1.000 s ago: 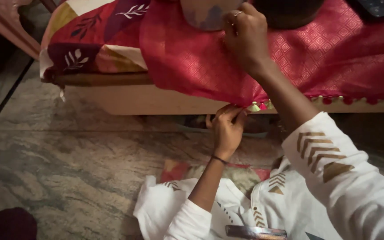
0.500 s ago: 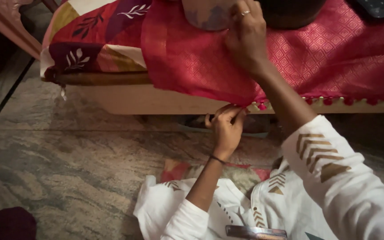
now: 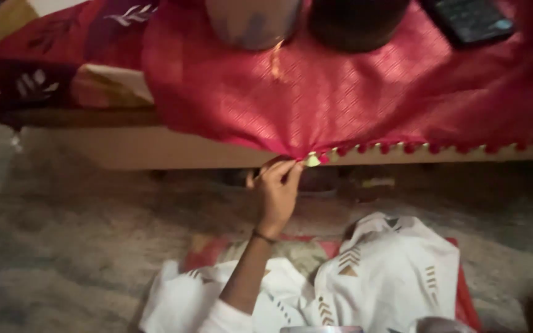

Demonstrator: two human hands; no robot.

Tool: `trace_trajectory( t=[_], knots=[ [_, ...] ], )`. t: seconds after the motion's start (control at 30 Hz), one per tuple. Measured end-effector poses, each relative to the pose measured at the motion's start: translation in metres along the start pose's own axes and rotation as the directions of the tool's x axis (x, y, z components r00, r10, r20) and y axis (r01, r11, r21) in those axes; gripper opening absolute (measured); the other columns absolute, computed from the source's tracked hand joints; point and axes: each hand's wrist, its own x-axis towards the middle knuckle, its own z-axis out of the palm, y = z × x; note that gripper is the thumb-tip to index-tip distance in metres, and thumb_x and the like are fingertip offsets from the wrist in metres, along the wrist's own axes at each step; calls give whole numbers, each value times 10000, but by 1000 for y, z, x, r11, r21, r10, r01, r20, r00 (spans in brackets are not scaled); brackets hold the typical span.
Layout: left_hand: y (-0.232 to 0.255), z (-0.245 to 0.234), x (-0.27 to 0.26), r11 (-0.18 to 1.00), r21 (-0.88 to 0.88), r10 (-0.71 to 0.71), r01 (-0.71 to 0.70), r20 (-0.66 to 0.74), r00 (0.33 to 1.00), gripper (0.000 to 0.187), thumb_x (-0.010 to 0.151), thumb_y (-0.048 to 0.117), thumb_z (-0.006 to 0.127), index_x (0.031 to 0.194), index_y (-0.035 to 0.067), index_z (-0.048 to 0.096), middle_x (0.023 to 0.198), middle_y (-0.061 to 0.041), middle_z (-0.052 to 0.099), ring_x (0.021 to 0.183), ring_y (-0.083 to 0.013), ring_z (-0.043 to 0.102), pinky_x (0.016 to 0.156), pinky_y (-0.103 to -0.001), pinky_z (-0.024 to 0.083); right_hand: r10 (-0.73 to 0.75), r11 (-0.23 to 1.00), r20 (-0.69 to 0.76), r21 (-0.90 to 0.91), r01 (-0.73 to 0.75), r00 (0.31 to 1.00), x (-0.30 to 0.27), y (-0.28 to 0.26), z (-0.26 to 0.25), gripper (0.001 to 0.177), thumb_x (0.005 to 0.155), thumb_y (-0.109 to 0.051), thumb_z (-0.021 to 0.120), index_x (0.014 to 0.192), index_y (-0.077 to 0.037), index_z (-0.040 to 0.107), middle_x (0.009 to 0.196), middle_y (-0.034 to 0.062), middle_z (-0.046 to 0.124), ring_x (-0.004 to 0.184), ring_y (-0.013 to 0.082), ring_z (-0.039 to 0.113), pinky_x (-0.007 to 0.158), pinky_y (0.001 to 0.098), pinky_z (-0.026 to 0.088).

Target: Sewing decorative tassels onto the edge of a red silk fabric.

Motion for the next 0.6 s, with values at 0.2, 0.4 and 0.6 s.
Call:
trace_trajectory(
  t=[0.2, 0.4, 0.6],
  knots=[
    [6, -6, -2, 992, -122, -39, 42, 31, 999, 181, 938, 303, 732, 979, 141, 802, 968, -18, 775, 936, -206, 706, 1002, -455, 418, 53, 995, 76, 85, -60, 996, -15, -11, -14, 79, 1129, -56, 591, 1058, -33, 562, 855, 62, 539, 754, 133, 528, 703, 270, 471],
    [7, -5, -3, 992, -129, -1, 5, 28, 1000, 180, 942, 250, 716, 956, 87, 794, 951, -62, 786, 903, -230, 724, 930, -383, 437, 116, 976, 157, 167, -142, 981, -30, -13, -36, 54, 1069, -49, 645, 1037, -27, 608, 863, 78, 584, 748, 144, 560, 691, 271, 504],
    [12, -12, 2, 990, -138, -23, 32, 64, 998, 174, 940, 220, 719, 979, 71, 798, 928, -83, 784, 850, -227, 724, 844, -360, 491, 146, 935, 264, 277, -220, 953, -39, -6, -39, 51, 1009, -43, 699, 1016, -21, 654, 872, 95, 630, 741, 156, 592, 679, 271, 536]
  ],
)
